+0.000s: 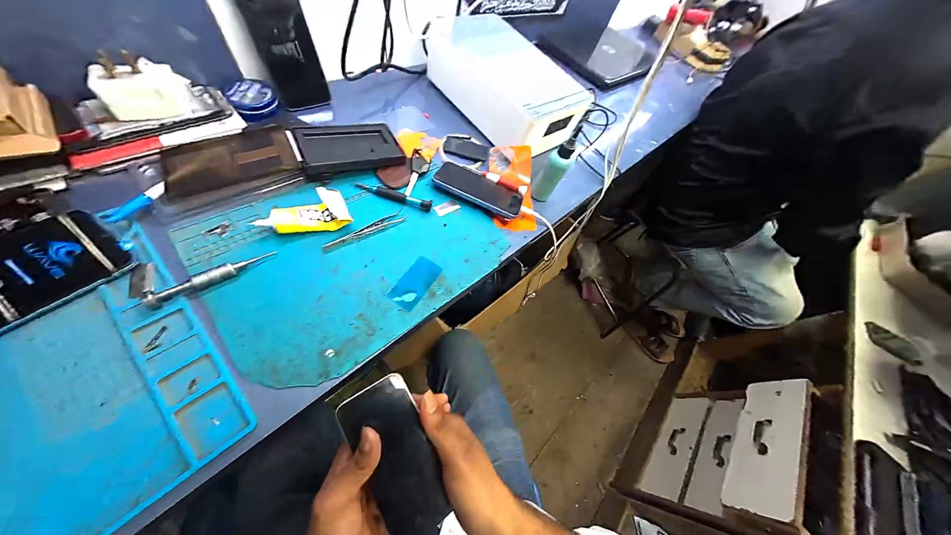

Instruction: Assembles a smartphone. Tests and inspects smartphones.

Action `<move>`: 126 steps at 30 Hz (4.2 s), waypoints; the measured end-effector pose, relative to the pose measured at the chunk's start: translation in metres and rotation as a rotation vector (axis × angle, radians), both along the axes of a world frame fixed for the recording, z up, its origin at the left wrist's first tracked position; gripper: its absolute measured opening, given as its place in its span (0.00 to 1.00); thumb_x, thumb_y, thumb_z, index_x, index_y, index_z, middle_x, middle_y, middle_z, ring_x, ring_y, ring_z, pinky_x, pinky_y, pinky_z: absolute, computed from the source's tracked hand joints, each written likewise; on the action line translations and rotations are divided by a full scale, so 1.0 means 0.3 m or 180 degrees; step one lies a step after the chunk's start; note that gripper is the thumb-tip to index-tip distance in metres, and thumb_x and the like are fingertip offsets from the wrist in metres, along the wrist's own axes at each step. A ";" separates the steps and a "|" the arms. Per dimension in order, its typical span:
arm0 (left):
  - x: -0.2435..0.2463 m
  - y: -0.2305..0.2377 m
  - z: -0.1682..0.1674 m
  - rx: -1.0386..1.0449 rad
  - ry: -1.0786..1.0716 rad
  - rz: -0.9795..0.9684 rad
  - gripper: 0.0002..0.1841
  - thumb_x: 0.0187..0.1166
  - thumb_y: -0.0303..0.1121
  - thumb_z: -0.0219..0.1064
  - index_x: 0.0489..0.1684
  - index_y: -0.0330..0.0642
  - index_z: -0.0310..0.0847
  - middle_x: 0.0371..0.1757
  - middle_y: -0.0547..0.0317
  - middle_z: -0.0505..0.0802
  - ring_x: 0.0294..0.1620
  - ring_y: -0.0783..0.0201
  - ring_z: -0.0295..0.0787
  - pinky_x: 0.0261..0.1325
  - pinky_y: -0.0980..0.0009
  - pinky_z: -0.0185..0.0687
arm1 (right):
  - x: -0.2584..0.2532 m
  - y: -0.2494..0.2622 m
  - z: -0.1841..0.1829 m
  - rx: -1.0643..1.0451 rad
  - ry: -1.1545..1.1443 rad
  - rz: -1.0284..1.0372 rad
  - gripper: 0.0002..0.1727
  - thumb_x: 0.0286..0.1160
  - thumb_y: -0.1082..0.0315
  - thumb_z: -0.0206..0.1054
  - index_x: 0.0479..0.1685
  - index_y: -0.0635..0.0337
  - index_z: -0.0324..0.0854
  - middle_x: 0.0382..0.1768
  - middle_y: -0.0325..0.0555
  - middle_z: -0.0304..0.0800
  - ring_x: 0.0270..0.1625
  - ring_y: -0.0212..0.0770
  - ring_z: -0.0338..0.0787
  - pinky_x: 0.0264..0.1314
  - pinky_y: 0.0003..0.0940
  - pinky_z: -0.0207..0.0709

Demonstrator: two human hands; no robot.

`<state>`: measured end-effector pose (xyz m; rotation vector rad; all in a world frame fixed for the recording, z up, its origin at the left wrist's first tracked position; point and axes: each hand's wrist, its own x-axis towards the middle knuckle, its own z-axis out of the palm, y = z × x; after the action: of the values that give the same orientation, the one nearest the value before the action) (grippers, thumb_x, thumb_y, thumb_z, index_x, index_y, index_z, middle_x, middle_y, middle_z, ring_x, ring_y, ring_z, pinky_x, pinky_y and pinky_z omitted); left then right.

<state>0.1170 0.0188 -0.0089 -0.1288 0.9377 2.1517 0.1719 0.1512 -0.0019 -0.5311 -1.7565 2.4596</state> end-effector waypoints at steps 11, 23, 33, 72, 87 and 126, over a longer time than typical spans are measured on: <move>-0.052 0.052 -0.002 0.1078 -0.0537 0.0019 0.35 0.75 0.65 0.66 0.58 0.39 0.85 0.46 0.39 0.94 0.52 0.40 0.95 0.63 0.38 0.87 | -0.113 0.628 0.082 0.3719 0.0099 -0.1234 0.15 0.78 0.56 0.73 0.50 0.56 0.92 0.46 0.43 0.96 0.47 0.38 0.94 0.52 0.43 0.90; -0.023 0.017 0.035 0.1439 -0.0122 -0.0504 0.51 0.72 0.82 0.45 0.65 0.39 0.81 0.51 0.35 0.92 0.53 0.40 0.93 0.61 0.43 0.89 | -0.450 0.958 0.204 0.5033 -0.1236 0.0095 0.16 0.77 0.57 0.70 0.50 0.62 0.90 0.47 0.67 0.92 0.54 0.74 0.89 0.53 0.84 0.72; -0.043 0.002 0.069 0.1570 -0.0777 -0.0396 0.53 0.71 0.83 0.39 0.63 0.39 0.81 0.50 0.38 0.92 0.52 0.42 0.94 0.59 0.45 0.90 | -0.460 0.980 0.181 0.5049 -0.1043 0.0117 0.12 0.80 0.61 0.69 0.49 0.60 0.89 0.39 0.62 0.91 0.46 0.68 0.89 0.49 0.77 0.72; -0.155 0.086 0.123 0.1435 -0.0206 -0.0067 0.50 0.76 0.81 0.31 0.66 0.46 0.80 0.48 0.48 0.90 0.48 0.51 0.92 0.52 0.51 0.91 | 0.226 0.332 0.136 0.2908 0.0973 -0.0136 0.16 0.73 0.55 0.79 0.58 0.42 0.86 0.35 0.29 0.94 0.35 0.29 0.93 0.40 0.26 0.91; -0.133 0.206 0.153 0.1657 0.0014 -0.0028 0.52 0.77 0.79 0.22 0.69 0.45 0.77 0.54 0.47 0.88 0.56 0.49 0.91 0.60 0.48 0.88 | 0.174 0.056 0.019 0.2503 0.1403 -0.1383 0.05 0.75 0.71 0.75 0.43 0.62 0.90 0.37 0.42 0.98 0.39 0.35 0.98 0.45 0.28 0.95; -0.033 0.220 0.119 0.1771 0.0348 -0.0026 0.45 0.81 0.75 0.38 0.82 0.46 0.70 0.79 0.41 0.80 0.83 0.45 0.74 0.80 0.48 0.73 | 0.133 0.136 0.060 0.3333 0.0653 -0.0817 0.51 0.64 0.38 0.80 0.84 0.58 0.67 0.67 0.43 0.88 0.67 0.35 0.90 0.67 0.38 0.89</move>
<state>0.1070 0.0849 0.0269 0.2678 0.3660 2.3458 0.2118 0.1921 0.0161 -0.3265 -2.3222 1.1075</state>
